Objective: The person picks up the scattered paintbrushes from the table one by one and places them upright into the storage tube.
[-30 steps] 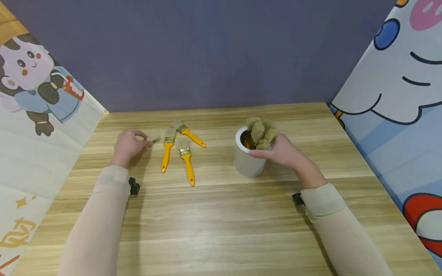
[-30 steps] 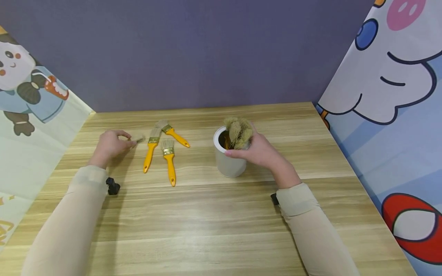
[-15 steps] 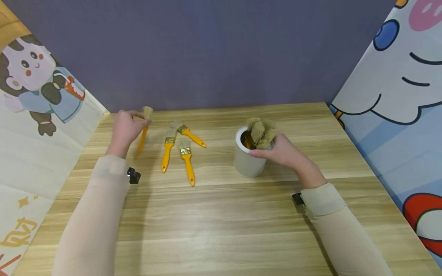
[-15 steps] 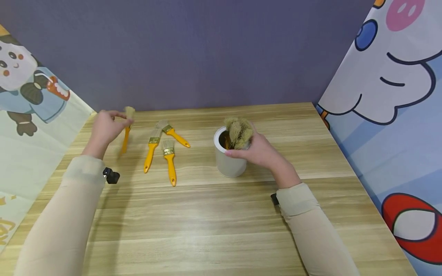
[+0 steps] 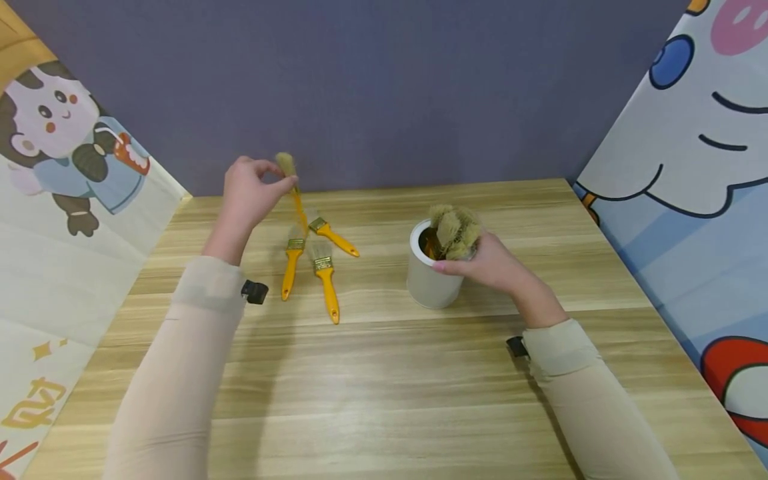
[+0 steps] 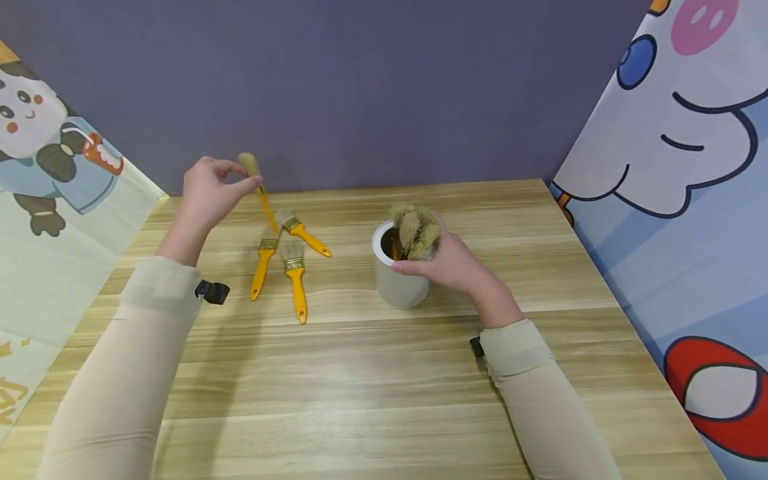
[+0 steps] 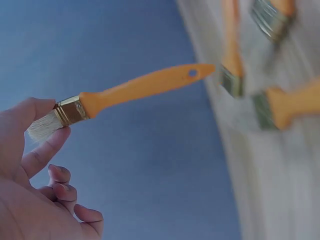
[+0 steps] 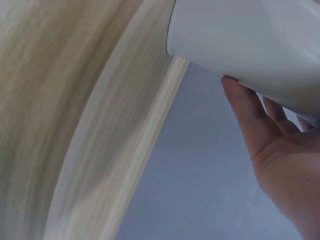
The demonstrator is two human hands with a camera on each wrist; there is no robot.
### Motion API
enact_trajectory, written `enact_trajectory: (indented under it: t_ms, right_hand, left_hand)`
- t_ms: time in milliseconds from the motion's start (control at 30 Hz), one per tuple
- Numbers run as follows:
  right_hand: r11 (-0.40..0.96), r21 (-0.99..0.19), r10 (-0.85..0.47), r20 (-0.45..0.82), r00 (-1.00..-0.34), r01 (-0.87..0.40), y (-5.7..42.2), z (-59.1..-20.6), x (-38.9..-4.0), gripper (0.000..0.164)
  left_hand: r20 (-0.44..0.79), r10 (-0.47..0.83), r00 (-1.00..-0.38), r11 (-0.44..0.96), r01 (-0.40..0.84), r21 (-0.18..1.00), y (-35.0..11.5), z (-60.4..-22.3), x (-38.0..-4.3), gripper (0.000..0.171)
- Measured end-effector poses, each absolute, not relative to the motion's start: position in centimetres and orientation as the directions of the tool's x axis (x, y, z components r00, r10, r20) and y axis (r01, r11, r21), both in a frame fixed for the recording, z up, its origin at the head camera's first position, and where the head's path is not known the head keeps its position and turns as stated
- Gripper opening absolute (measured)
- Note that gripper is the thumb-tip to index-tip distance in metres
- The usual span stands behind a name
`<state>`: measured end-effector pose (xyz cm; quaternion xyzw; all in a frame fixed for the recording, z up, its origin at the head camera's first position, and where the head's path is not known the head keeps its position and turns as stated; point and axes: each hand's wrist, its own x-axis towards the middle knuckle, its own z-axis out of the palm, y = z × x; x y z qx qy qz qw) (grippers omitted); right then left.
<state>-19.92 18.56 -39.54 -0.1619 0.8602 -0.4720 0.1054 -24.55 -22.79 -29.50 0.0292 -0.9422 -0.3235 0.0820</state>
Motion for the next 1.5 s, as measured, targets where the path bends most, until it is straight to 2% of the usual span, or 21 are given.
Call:
enact_trajectory:
  t_ms: [233,467,667,867,1100,1500]
  right_hand:
    - [0.511,-0.839,-0.376,-0.025,-0.926,-0.185,18.4,-39.5,-20.0,0.083]
    - [0.532,-0.825,-0.388,-0.035,-0.921,-0.192,18.4,-39.4,-19.9,0.086]
    - [0.474,-0.843,-0.461,0.008,-0.887,-0.254,18.8,-39.5,-19.9,0.087]
    - [0.425,-0.864,-0.486,0.034,-0.873,-0.27,19.0,-39.6,-19.7,0.08]
    - [0.358,-0.888,-0.505,0.075,-0.86,-0.288,18.9,-40.3,-19.8,0.074]
    - [0.323,-0.9,-0.507,0.096,-0.856,-0.292,19.0,-40.6,-19.8,0.067]
  left_hand:
    - [0.197,-0.036,-0.98,0.778,0.096,0.621,-18.4,-27.1,-23.1,0.05]
    - [0.302,0.05,-0.952,0.721,0.244,0.648,-13.8,-25.6,-21.4,0.04]
    - [0.369,0.117,-0.922,0.655,0.351,0.669,-10.7,-25.2,-20.1,0.031]
    - [0.45,0.163,-0.878,0.593,0.452,0.666,-8.3,-24.9,-19.0,0.03]
    - [0.516,0.222,-0.827,0.547,0.544,0.636,-5.6,-26.5,-17.6,0.028]
    - [0.453,0.288,-0.844,0.62,0.525,0.584,-2.9,-30.8,-16.4,0.024]
